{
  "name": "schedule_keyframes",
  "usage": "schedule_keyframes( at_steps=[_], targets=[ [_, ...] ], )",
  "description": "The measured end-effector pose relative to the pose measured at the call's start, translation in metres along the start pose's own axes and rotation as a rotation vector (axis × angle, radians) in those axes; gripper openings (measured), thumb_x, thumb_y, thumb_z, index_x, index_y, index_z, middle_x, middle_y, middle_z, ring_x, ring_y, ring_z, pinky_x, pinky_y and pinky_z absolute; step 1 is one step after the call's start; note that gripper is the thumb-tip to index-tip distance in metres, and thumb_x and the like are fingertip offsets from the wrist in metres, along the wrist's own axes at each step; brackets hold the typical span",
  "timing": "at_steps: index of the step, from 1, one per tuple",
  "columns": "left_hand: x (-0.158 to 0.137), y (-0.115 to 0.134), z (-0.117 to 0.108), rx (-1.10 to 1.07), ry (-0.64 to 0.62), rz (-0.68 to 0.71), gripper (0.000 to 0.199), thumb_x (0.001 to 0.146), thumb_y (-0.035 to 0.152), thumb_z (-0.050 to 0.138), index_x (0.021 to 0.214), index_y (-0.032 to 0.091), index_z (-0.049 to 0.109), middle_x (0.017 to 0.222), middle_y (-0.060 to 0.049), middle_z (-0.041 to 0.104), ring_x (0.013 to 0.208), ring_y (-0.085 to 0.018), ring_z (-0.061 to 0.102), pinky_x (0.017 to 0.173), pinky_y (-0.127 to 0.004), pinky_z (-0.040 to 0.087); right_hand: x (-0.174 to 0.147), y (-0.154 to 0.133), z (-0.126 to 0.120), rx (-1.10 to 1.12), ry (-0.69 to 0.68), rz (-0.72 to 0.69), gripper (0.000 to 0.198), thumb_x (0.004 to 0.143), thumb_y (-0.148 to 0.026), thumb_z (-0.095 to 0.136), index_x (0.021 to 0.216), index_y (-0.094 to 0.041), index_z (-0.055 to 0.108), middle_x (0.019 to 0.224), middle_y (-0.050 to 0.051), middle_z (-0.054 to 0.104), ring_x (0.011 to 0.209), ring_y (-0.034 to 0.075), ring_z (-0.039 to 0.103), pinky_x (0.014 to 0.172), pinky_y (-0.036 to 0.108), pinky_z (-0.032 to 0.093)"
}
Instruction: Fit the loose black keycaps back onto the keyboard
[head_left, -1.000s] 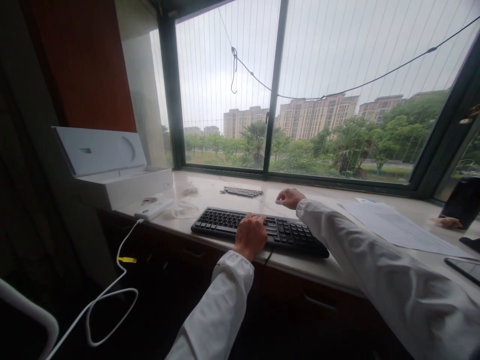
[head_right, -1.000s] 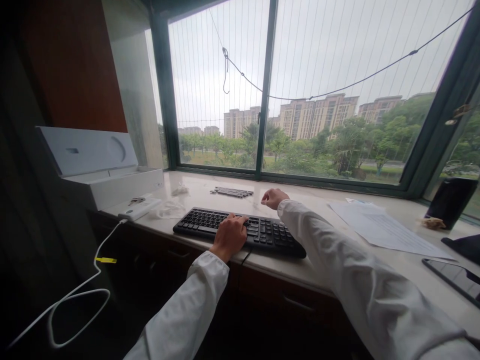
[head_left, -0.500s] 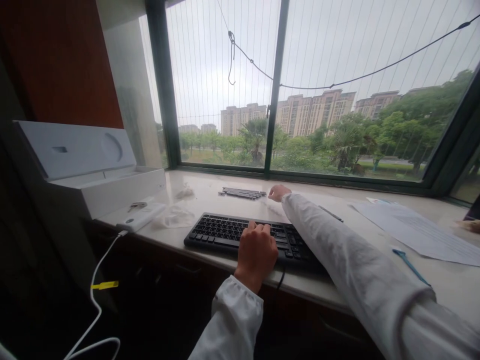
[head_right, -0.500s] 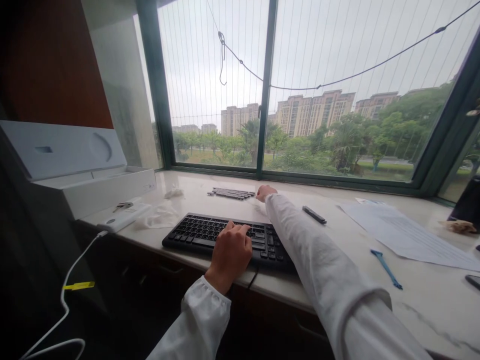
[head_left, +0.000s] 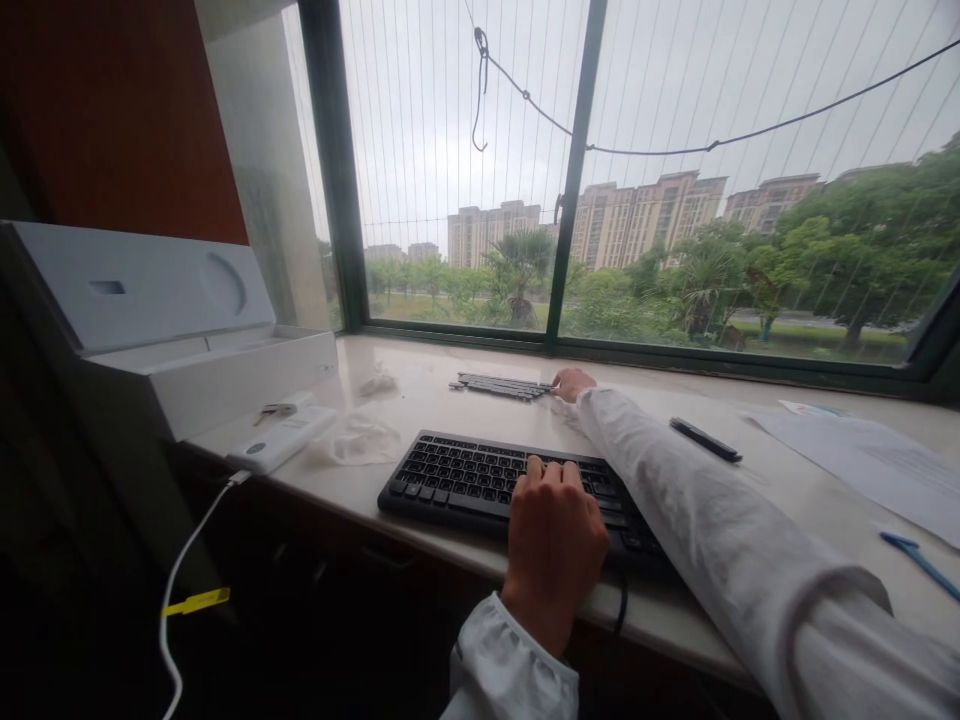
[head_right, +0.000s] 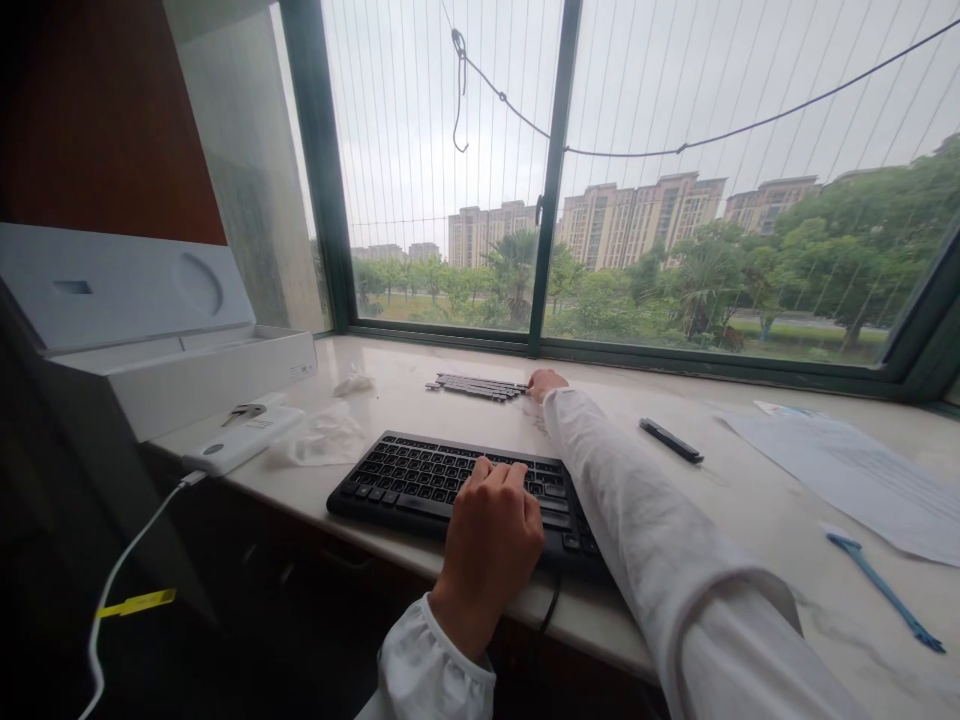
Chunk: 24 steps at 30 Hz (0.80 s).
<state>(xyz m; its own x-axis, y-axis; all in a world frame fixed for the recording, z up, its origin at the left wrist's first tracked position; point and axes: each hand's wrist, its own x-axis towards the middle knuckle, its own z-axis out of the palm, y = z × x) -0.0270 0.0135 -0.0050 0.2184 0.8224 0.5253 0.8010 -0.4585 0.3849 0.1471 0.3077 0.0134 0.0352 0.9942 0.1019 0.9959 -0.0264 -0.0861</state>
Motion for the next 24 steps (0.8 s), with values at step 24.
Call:
schedule_keyframes(
  at_steps=[24],
  targets=[
    [0.000, -0.003, 0.000, 0.108, 0.046, 0.126, 0.029, 0.090, 0.034, 0.045, 0.111, 0.021, 0.060, 0.111, -0.007, 0.060, 0.107, -0.026, 0.047, 0.093, -0.042, 0.038, -0.199, 0.043, -0.057, 0.344, 0.092, -0.501, 0.036, 0.080, -0.050, 0.062, 0.094, -0.018, 0.070, 0.090, 0.005, 0.072, 0.077, 0.017, 0.062, 0.070, 0.027, 0.046]
  ],
)
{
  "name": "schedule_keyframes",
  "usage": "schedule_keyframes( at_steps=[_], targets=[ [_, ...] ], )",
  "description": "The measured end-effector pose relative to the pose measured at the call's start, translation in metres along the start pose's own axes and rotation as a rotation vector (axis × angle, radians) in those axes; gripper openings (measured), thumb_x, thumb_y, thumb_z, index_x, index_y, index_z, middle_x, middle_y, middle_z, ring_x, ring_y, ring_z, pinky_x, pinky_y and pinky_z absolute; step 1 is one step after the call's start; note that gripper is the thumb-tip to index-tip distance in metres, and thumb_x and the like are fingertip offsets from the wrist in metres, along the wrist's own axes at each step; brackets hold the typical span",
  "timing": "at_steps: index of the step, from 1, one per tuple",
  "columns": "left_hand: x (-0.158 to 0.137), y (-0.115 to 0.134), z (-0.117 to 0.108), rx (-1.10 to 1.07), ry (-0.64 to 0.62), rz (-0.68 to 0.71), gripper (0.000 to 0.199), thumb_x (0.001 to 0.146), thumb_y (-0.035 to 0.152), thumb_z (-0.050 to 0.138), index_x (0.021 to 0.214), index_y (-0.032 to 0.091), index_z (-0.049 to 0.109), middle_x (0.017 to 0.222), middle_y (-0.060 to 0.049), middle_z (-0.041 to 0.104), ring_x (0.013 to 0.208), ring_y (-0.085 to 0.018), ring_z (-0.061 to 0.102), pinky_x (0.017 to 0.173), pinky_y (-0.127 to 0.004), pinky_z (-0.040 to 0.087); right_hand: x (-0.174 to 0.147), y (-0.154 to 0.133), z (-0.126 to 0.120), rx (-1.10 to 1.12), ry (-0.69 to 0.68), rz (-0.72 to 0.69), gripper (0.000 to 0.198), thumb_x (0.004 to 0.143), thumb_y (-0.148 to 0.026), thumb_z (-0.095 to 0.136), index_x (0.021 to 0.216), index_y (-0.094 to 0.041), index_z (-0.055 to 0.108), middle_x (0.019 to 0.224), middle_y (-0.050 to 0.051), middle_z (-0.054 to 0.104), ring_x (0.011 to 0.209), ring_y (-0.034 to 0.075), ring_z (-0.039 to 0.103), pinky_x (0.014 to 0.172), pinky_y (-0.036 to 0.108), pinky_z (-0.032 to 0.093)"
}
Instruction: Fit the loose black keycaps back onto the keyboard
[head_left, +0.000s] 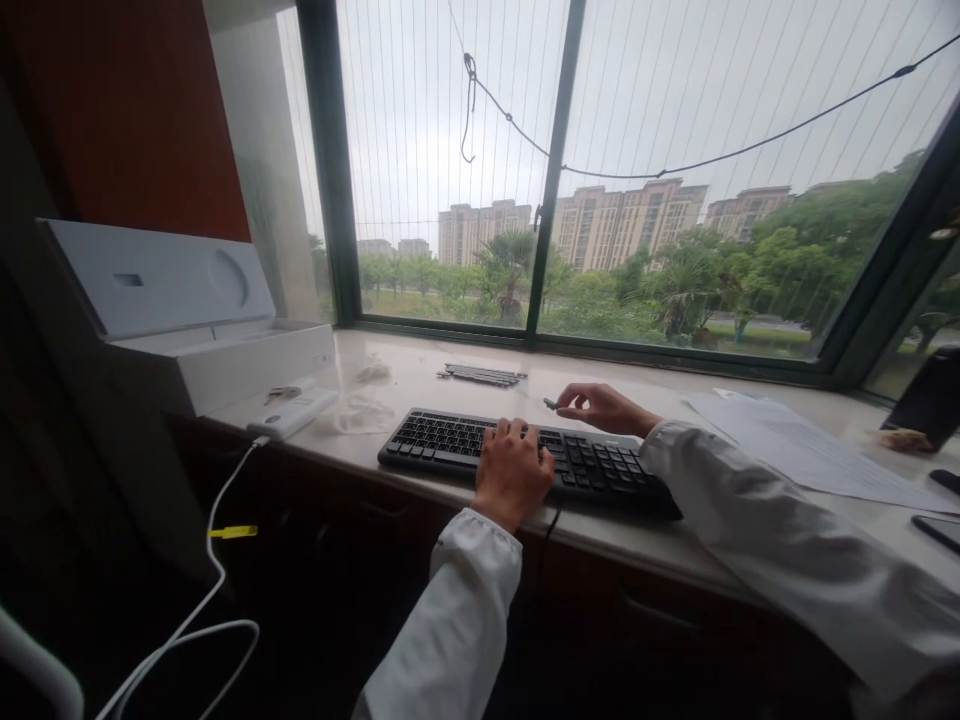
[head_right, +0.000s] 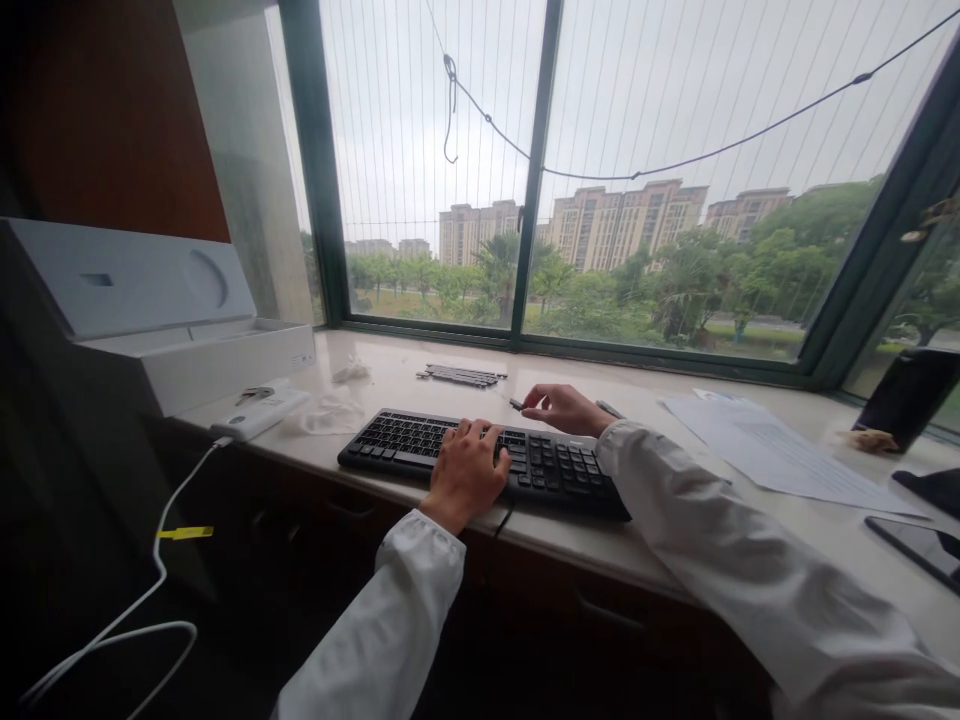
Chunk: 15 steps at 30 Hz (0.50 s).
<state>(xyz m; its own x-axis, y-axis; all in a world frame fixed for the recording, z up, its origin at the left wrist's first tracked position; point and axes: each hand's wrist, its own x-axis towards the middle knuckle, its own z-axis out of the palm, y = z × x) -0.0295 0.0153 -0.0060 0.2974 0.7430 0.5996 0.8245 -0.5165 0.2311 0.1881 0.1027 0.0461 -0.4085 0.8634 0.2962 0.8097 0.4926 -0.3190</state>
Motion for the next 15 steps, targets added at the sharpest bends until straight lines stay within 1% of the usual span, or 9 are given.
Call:
schedule_keyframes(
  at_steps=[2, 4, 8, 10, 13, 15],
  targets=[
    [0.000, 0.000, 0.000, 0.012, -0.009, 0.007, 0.031, 0.090, 0.035, 0.044, 0.114, 0.021, 0.059, 0.112, -0.007, 0.060, 0.108, -0.026, 0.047, 0.094, -0.042, 0.037, -0.013, -0.008, 0.003, 0.038, 0.029, 0.003, 0.036, 0.080, -0.049, 0.062, 0.095, -0.017, 0.069, 0.085, 0.006, 0.071, 0.076, 0.017, 0.063, 0.067, 0.027, 0.046],
    [0.000, 0.000, 0.001, 0.027, -0.010, 0.012, 0.034, 0.091, 0.037, 0.043, 0.117, 0.021, 0.058, 0.113, -0.007, 0.060, 0.109, -0.026, 0.048, 0.094, -0.042, 0.037, -0.021, -0.013, 0.006, 0.050, 0.028, 0.003, 0.036, 0.080, -0.048, 0.062, 0.095, -0.016, 0.068, 0.081, 0.005, 0.069, 0.072, 0.017, 0.062, 0.064, 0.026, 0.045],
    [0.000, -0.001, 0.002, 0.044, -0.010, 0.016, 0.042, 0.091, 0.038, 0.043, 0.128, 0.021, 0.052, 0.117, -0.007, 0.060, 0.111, -0.025, 0.048, 0.095, -0.042, 0.037, -0.023, -0.019, 0.010, 0.029, -0.009, -0.131, 0.026, 0.079, -0.040, 0.066, 0.090, -0.017, 0.070, 0.081, 0.005, 0.066, 0.071, 0.015, 0.058, 0.068, 0.026, 0.045],
    [0.000, -0.001, 0.002, 0.039, -0.016, 0.024, 0.044, 0.091, 0.039, 0.044, 0.133, 0.024, 0.049, 0.119, -0.007, 0.059, 0.112, -0.025, 0.048, 0.095, -0.042, 0.037, -0.023, -0.020, 0.011, 0.023, 0.001, -0.171, 0.022, 0.078, -0.036, 0.068, 0.088, -0.017, 0.071, 0.082, 0.005, 0.065, 0.069, 0.014, 0.057, 0.068, 0.027, 0.045],
    [0.000, 0.000, 0.000, 0.036, -0.027, 0.027, 0.047, 0.091, 0.039, 0.045, 0.137, 0.031, 0.045, 0.121, -0.005, 0.058, 0.112, -0.025, 0.048, 0.095, -0.042, 0.036, -0.024, -0.019, 0.012, 0.019, -0.007, -0.170, 0.022, 0.077, -0.035, 0.068, 0.090, -0.017, 0.072, 0.081, 0.005, 0.065, 0.068, 0.015, 0.056, 0.066, 0.026, 0.044],
    [0.000, 0.001, -0.001, 0.039, -0.036, 0.023, 0.046, 0.091, 0.038, 0.045, 0.137, 0.033, 0.045, 0.121, -0.004, 0.058, 0.112, -0.025, 0.047, 0.095, -0.042, 0.036, -0.025, -0.018, 0.012, 0.026, -0.031, -0.163, 0.024, 0.077, -0.036, 0.068, 0.090, -0.017, 0.073, 0.080, 0.005, 0.065, 0.068, 0.015, 0.057, 0.065, 0.026, 0.044]
  ],
)
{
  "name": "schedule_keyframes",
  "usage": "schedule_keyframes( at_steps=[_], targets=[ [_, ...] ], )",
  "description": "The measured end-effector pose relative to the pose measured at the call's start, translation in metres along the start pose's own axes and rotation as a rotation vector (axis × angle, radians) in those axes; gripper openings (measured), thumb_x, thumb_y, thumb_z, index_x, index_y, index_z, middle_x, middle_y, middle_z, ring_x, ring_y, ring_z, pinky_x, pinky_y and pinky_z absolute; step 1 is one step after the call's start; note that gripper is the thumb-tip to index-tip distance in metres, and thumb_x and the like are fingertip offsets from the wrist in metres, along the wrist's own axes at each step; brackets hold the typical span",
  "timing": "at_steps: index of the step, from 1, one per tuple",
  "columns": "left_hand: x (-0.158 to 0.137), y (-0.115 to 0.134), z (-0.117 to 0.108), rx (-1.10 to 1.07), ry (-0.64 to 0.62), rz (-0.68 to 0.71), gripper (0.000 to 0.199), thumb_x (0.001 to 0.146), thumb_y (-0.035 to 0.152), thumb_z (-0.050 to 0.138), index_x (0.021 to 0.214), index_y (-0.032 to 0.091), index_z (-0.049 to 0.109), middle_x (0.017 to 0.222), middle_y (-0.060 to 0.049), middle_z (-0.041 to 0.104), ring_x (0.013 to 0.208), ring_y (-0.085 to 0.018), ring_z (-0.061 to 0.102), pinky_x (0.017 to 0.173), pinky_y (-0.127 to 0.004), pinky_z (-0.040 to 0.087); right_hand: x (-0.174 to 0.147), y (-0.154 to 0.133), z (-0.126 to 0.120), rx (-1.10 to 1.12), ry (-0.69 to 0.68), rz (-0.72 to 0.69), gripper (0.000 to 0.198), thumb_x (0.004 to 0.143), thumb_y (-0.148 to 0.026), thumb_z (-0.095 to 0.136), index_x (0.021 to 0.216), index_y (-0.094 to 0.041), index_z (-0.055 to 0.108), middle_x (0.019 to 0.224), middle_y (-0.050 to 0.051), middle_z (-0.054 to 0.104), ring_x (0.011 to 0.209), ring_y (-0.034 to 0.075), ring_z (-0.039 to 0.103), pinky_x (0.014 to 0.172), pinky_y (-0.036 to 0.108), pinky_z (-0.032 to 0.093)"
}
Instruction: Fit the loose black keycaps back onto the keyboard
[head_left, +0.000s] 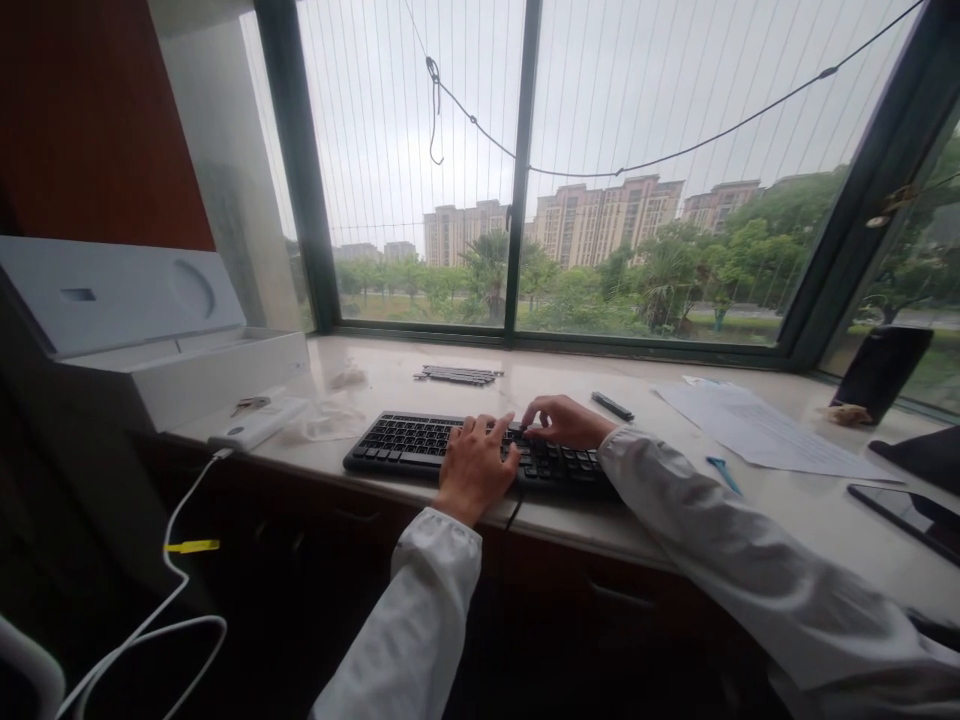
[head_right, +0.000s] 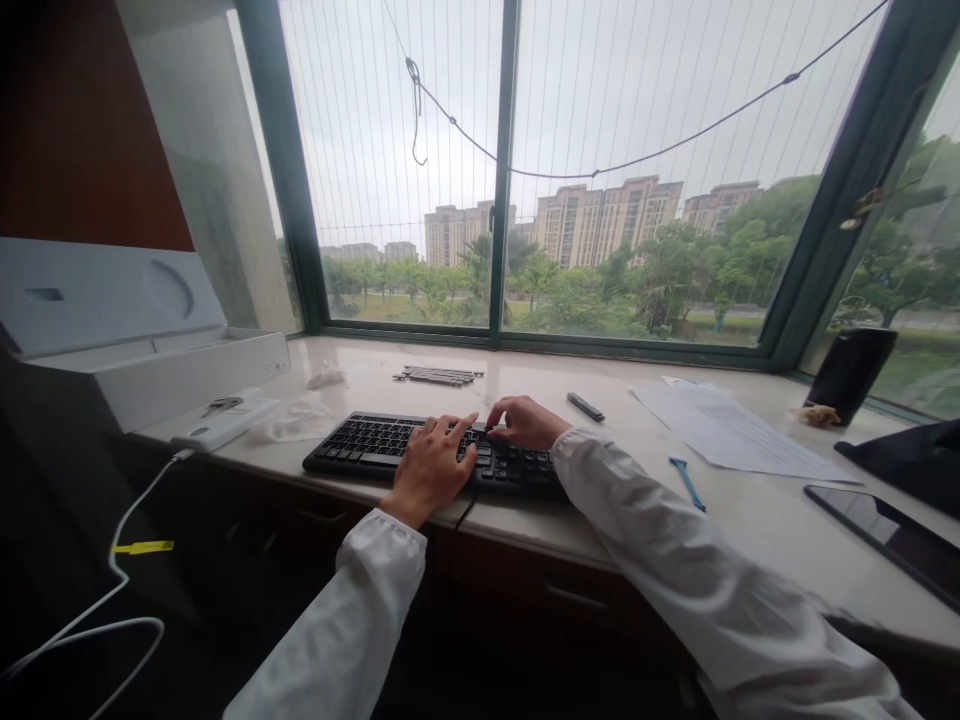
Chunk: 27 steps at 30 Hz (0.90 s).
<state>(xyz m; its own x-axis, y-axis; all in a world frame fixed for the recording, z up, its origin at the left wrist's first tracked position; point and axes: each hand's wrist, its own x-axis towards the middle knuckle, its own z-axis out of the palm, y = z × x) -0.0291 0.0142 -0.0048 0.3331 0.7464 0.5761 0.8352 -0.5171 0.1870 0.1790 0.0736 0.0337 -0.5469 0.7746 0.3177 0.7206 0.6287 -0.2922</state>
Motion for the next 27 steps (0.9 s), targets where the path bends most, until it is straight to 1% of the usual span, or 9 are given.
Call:
schedule_keyframes(
  at_steps=[4, 8, 13, 18, 21, 27],
  targets=[
    [0.001, 0.002, -0.002, -0.001, -0.015, -0.002, 0.040, 0.092, 0.036, 0.045, 0.131, 0.034, 0.053, 0.121, -0.004, 0.058, 0.113, -0.024, 0.046, 0.096, -0.041, 0.036, -0.002, 0.000, -0.001, 0.014, -0.025, 0.023, 0.025, 0.076, -0.037, 0.068, 0.090, -0.017, 0.075, 0.080, 0.004, 0.067, 0.067, 0.014, 0.056, 0.065, 0.025, 0.043],
    [0.001, 0.003, -0.002, -0.014, -0.017, -0.010, 0.038, 0.091, 0.035, 0.046, 0.128, 0.033, 0.056, 0.121, -0.003, 0.058, 0.113, -0.024, 0.046, 0.096, -0.041, 0.036, -0.002, 0.000, -0.002, 0.009, -0.024, 0.034, 0.025, 0.076, -0.037, 0.068, 0.089, -0.017, 0.075, 0.081, 0.005, 0.068, 0.067, 0.014, 0.055, 0.065, 0.025, 0.043],
    [0.001, 0.003, -0.003, -0.020, -0.033, -0.012, 0.034, 0.092, 0.037, 0.044, 0.122, 0.032, 0.061, 0.121, -0.004, 0.058, 0.114, -0.024, 0.046, 0.098, -0.041, 0.036, -0.002, 0.000, -0.003, 0.020, -0.039, 0.052, 0.024, 0.077, -0.038, 0.067, 0.091, -0.020, 0.076, 0.083, 0.004, 0.071, 0.069, 0.014, 0.057, 0.066, 0.025, 0.044],
    [0.000, 0.003, -0.003, -0.015, -0.034, -0.016, 0.034, 0.092, 0.036, 0.046, 0.121, 0.032, 0.062, 0.121, -0.003, 0.058, 0.115, -0.023, 0.046, 0.098, -0.040, 0.036, -0.003, -0.002, -0.004, 0.028, -0.036, 0.079, 0.022, 0.076, -0.035, 0.068, 0.090, -0.019, 0.076, 0.080, 0.003, 0.071, 0.068, 0.014, 0.059, 0.064, 0.024, 0.044],
    [0.000, 0.003, -0.003, -0.009, -0.025, -0.009, 0.035, 0.092, 0.036, 0.045, 0.122, 0.032, 0.062, 0.120, -0.004, 0.059, 0.113, -0.023, 0.047, 0.097, -0.040, 0.036, -0.003, -0.004, -0.003, 0.023, -0.024, 0.122, 0.022, 0.074, -0.034, 0.069, 0.089, -0.019, 0.076, 0.078, 0.002, 0.072, 0.066, 0.014, 0.059, 0.063, 0.024, 0.043],
    [0.000, 0.002, -0.003, -0.017, -0.013, 0.005, 0.035, 0.092, 0.035, 0.046, 0.124, 0.032, 0.060, 0.120, -0.003, 0.059, 0.113, -0.023, 0.047, 0.096, -0.041, 0.037, -0.003, -0.011, -0.004, 0.000, -0.023, 0.177, 0.022, 0.073, -0.033, 0.069, 0.089, -0.019, 0.077, 0.079, 0.002, 0.074, 0.067, 0.014, 0.060, 0.062, 0.024, 0.043]
  ],
)
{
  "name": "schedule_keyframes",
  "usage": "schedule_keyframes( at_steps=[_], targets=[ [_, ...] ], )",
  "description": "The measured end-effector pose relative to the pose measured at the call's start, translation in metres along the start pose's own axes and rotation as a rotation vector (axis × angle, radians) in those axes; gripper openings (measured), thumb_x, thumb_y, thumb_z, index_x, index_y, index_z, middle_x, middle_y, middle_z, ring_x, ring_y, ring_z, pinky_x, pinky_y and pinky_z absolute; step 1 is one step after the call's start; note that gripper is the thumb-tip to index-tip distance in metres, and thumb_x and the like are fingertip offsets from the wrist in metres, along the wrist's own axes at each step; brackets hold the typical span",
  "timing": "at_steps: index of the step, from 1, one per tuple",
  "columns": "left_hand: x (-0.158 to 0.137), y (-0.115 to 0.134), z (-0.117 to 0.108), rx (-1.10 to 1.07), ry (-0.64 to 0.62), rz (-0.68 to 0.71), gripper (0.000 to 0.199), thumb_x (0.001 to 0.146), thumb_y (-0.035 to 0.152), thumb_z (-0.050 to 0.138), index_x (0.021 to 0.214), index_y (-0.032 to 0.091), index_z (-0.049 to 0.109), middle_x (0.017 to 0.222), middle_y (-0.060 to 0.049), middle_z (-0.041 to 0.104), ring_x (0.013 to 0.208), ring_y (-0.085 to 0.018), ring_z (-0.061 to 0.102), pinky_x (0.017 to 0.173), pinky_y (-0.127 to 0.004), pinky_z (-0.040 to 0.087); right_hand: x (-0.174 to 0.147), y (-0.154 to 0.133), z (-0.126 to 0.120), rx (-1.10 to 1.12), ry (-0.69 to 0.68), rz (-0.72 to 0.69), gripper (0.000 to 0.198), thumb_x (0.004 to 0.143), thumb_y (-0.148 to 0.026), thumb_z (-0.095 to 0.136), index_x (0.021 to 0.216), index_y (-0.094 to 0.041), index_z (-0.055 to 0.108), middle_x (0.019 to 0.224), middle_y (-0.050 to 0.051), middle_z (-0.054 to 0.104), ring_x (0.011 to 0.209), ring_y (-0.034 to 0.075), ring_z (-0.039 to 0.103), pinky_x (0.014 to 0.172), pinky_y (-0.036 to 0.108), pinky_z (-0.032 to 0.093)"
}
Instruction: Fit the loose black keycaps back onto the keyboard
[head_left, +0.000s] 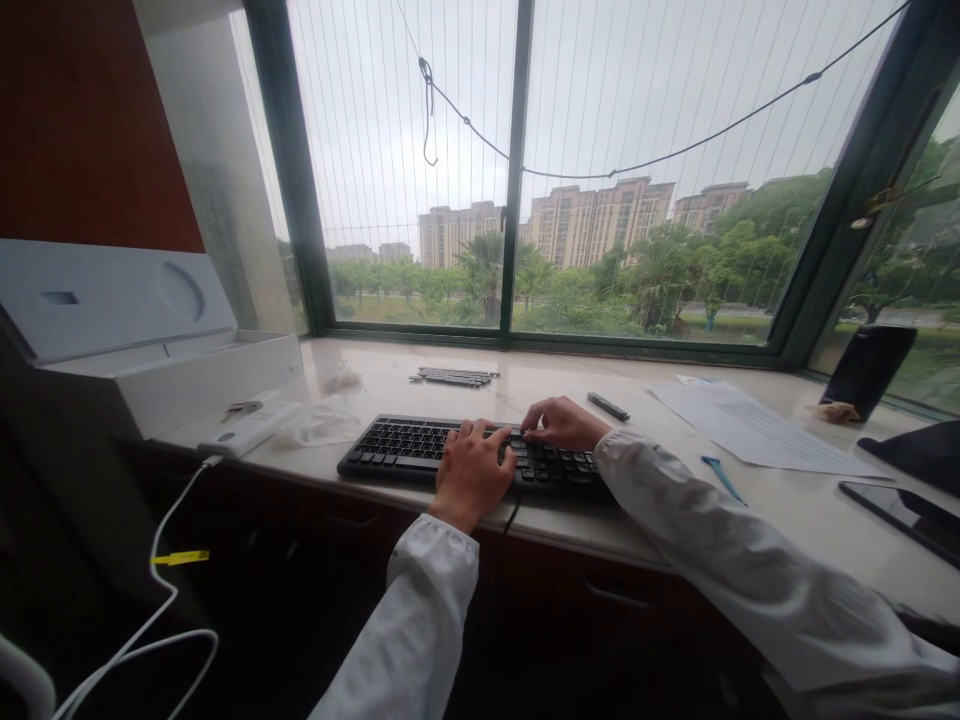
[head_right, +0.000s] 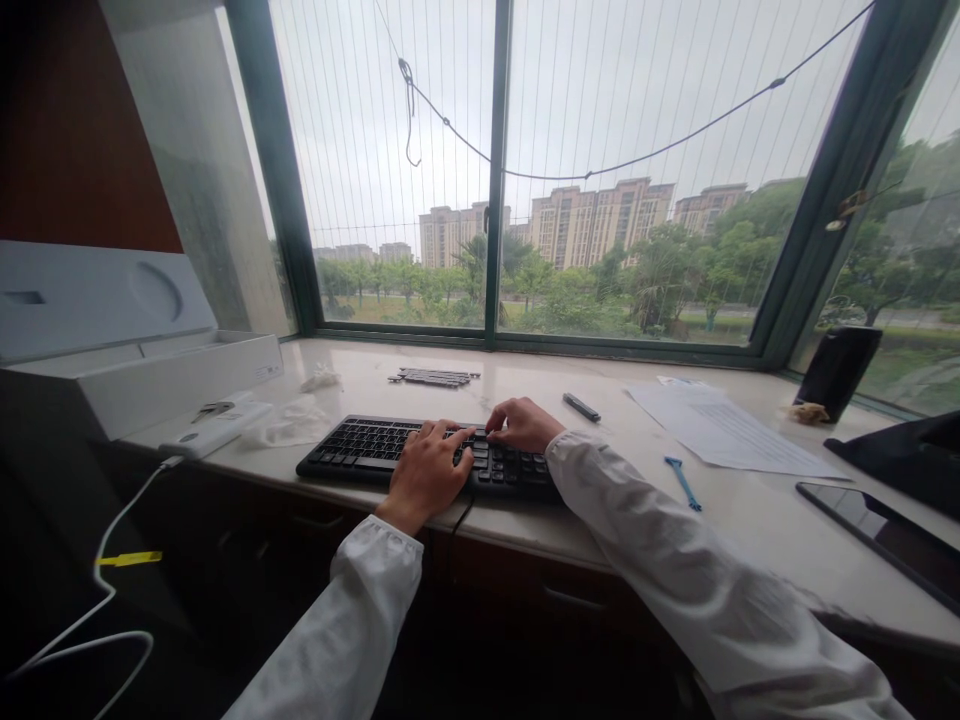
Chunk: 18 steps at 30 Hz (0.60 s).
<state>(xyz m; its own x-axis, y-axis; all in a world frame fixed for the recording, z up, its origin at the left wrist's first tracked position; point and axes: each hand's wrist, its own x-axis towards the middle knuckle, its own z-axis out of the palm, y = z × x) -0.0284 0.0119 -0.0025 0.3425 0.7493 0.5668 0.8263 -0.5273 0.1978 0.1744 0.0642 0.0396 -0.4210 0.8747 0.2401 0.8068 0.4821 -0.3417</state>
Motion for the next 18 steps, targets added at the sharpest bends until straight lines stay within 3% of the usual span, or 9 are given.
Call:
schedule_keyframes(
  at_steps=[9, 14, 18],
  targets=[
    [0.0004, -0.0004, 0.0003, 0.005, 0.000, 0.001, 0.033, 0.091, 0.035, 0.046, 0.121, 0.032, 0.062, 0.120, -0.003, 0.059, 0.113, -0.023, 0.048, 0.096, -0.041, 0.037, 0.0017, 0.0019, 0.0019, 0.012, -0.017, 0.014, 0.020, 0.073, -0.032, 0.069, 0.087, -0.020, 0.078, 0.078, 0.002, 0.074, 0.067, 0.014, 0.062, 0.062, 0.023, 0.043],
    [0.0005, 0.0006, -0.0010, -0.005, -0.021, -0.011, 0.033, 0.091, 0.035, 0.046, 0.119, 0.032, 0.063, 0.122, -0.003, 0.060, 0.114, -0.023, 0.047, 0.096, -0.041, 0.036, -0.0004, -0.0008, -0.0003, -0.040, -0.014, -0.064, 0.019, 0.079, -0.034, 0.065, 0.084, -0.020, 0.078, 0.073, 0.002, 0.073, 0.066, 0.014, 0.060, 0.063, 0.023, 0.042],
    [0.0017, 0.0002, -0.0010, -0.021, -0.032, 0.007, 0.032, 0.091, 0.033, 0.046, 0.118, 0.031, 0.064, 0.125, 0.000, 0.061, 0.114, -0.023, 0.048, 0.097, -0.041, 0.036, -0.0010, -0.0056, 0.0031, -0.100, 0.051, -0.068, 0.019, 0.081, -0.032, 0.063, 0.080, -0.019, 0.077, 0.069, 0.002, 0.071, 0.062, 0.013, 0.057, 0.060, 0.023, 0.039]
  ],
)
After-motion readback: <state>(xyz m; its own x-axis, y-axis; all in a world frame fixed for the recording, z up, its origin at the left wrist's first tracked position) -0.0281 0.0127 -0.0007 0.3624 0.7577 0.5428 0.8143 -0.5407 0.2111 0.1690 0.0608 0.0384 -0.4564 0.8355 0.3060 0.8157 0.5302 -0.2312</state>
